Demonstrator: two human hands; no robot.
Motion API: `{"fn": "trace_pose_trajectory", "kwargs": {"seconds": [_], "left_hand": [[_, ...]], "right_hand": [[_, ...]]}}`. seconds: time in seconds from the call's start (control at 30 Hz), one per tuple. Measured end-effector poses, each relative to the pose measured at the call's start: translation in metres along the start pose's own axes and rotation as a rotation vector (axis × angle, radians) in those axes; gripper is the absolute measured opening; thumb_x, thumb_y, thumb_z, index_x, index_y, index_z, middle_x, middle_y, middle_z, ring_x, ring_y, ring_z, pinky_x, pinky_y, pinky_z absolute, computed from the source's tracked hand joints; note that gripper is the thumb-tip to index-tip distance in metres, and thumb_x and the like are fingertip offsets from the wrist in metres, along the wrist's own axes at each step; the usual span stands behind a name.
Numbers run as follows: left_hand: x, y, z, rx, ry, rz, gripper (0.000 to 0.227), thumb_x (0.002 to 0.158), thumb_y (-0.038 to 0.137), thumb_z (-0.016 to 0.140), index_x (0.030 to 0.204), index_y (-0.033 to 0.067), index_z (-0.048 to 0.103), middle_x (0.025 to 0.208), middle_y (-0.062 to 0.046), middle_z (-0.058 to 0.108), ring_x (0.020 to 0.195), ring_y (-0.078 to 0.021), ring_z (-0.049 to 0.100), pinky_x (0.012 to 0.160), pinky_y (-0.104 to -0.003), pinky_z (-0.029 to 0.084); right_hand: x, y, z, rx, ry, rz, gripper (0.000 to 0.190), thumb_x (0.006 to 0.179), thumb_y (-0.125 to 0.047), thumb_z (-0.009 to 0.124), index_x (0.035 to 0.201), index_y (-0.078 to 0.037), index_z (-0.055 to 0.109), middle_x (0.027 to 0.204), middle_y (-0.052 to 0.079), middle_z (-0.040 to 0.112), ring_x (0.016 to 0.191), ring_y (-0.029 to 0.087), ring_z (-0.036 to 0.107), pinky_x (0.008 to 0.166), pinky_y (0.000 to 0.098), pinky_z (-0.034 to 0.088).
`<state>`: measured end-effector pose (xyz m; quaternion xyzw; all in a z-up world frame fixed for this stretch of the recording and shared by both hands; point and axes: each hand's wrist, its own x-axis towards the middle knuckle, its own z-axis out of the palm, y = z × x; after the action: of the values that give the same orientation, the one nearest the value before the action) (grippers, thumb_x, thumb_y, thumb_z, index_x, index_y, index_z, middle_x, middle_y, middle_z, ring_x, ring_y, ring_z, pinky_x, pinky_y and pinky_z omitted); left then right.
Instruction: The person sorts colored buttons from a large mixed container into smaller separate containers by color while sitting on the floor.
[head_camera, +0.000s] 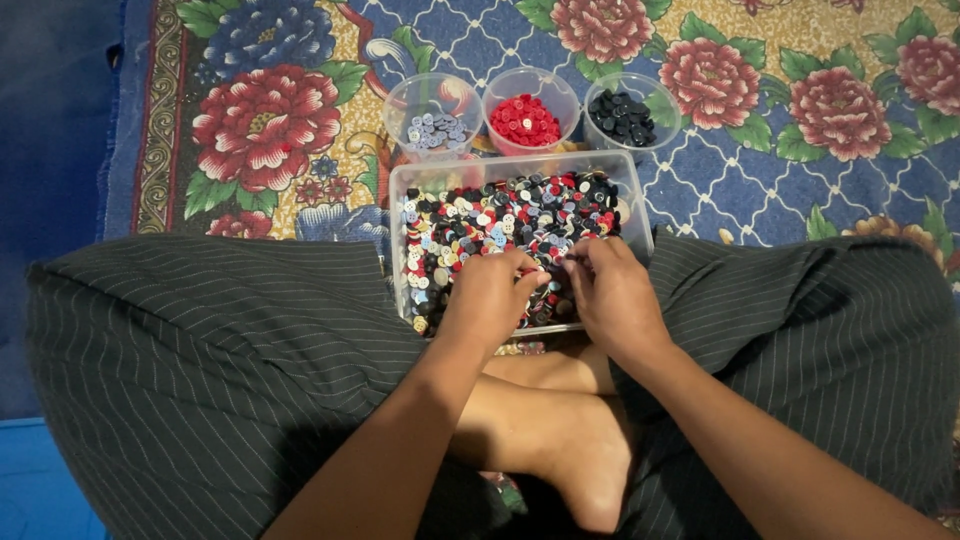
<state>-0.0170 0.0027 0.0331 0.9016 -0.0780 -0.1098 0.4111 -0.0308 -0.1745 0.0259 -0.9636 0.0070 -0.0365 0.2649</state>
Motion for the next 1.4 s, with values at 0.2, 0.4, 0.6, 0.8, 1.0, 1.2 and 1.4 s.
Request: {"fn": "trace_pose_trajectory", "kwargs": {"seconds": [0.2, 0.4, 0.6, 0.8, 1.0, 1.2, 1.4], "left_hand": [[0.004, -0.002, 0.001, -0.008, 0.039, 0.012, 0.020, 0.093, 0.030, 0.071, 0.096, 0.0119, 0.080, 0.084, -0.018, 0.078, 0.088, -0.0408, 0.074, 0.078, -0.050, 0.060], [0.008, -0.004, 0.009, -0.156, -0.027, 0.001, 0.020, 0.097, 0.026, 0.067, 0.097, 0.0105, 0.079, 0.076, -0.010, 0.078, 0.074, -0.0230, 0.078, 0.073, -0.036, 0.061], [0.003, 0.002, 0.000, -0.196, -0.071, -0.064, 0.022, 0.097, 0.025, 0.068, 0.100, 0.0051, 0.078, 0.070, -0.010, 0.077, 0.069, -0.0202, 0.076, 0.068, -0.032, 0.060], [0.010, -0.014, 0.004, -0.121, -0.110, -0.067, 0.032, 0.097, 0.037, 0.066, 0.086, 0.0093, 0.076, 0.057, -0.004, 0.070, 0.065, -0.0223, 0.075, 0.071, -0.034, 0.058], [0.009, -0.013, 0.009, -0.166, -0.133, -0.073, 0.037, 0.099, 0.041, 0.063, 0.078, 0.0138, 0.076, 0.055, -0.002, 0.069, 0.060, -0.0172, 0.072, 0.068, -0.029, 0.058], [0.014, -0.021, 0.015, -0.184, -0.061, -0.149, 0.030, 0.091, 0.040, 0.073, 0.076, 0.0148, 0.076, 0.051, 0.000, 0.066, 0.053, -0.0159, 0.070, 0.060, -0.027, 0.056], [0.011, -0.015, 0.005, -0.287, -0.056, -0.133, 0.026, 0.093, 0.032, 0.075, 0.080, 0.0098, 0.075, 0.054, -0.004, 0.067, 0.052, -0.0143, 0.066, 0.057, -0.027, 0.053]], "right_hand": [[0.001, 0.004, 0.002, -0.051, 0.020, -0.026, 0.019, 0.090, -0.017, 0.070, 0.109, -0.019, 0.071, 0.103, 0.008, 0.064, 0.099, 0.036, 0.070, 0.084, 0.0455, 0.060], [0.001, -0.003, -0.006, 0.108, -0.021, -0.285, 0.027, 0.088, -0.017, 0.073, 0.115, -0.018, 0.077, 0.111, 0.007, 0.073, 0.113, 0.035, 0.066, 0.098, 0.0445, 0.052], [0.000, 0.005, -0.006, 0.108, -0.066, -0.233, 0.027, 0.085, -0.014, 0.074, 0.112, -0.015, 0.078, 0.103, 0.008, 0.078, 0.110, 0.032, 0.068, 0.097, 0.0441, 0.054], [0.000, 0.000, -0.008, 0.158, -0.091, -0.231, 0.036, 0.085, -0.011, 0.074, 0.119, -0.022, 0.077, 0.109, 0.004, 0.078, 0.113, 0.032, 0.068, 0.102, 0.0440, 0.051], [0.001, -0.007, -0.013, 0.282, -0.157, -0.212, 0.043, 0.085, -0.008, 0.073, 0.126, -0.023, 0.074, 0.110, 0.005, 0.078, 0.116, 0.033, 0.066, 0.104, 0.0473, 0.050], [-0.002, -0.009, -0.014, 0.269, -0.106, -0.211, 0.034, 0.085, -0.010, 0.076, 0.118, -0.022, 0.077, 0.096, 0.003, 0.080, 0.107, 0.030, 0.071, 0.096, 0.0448, 0.055], [-0.002, -0.008, -0.014, 0.266, -0.091, -0.223, 0.028, 0.090, -0.015, 0.074, 0.117, -0.021, 0.077, 0.099, 0.004, 0.080, 0.105, 0.030, 0.071, 0.093, 0.0447, 0.056]]}}
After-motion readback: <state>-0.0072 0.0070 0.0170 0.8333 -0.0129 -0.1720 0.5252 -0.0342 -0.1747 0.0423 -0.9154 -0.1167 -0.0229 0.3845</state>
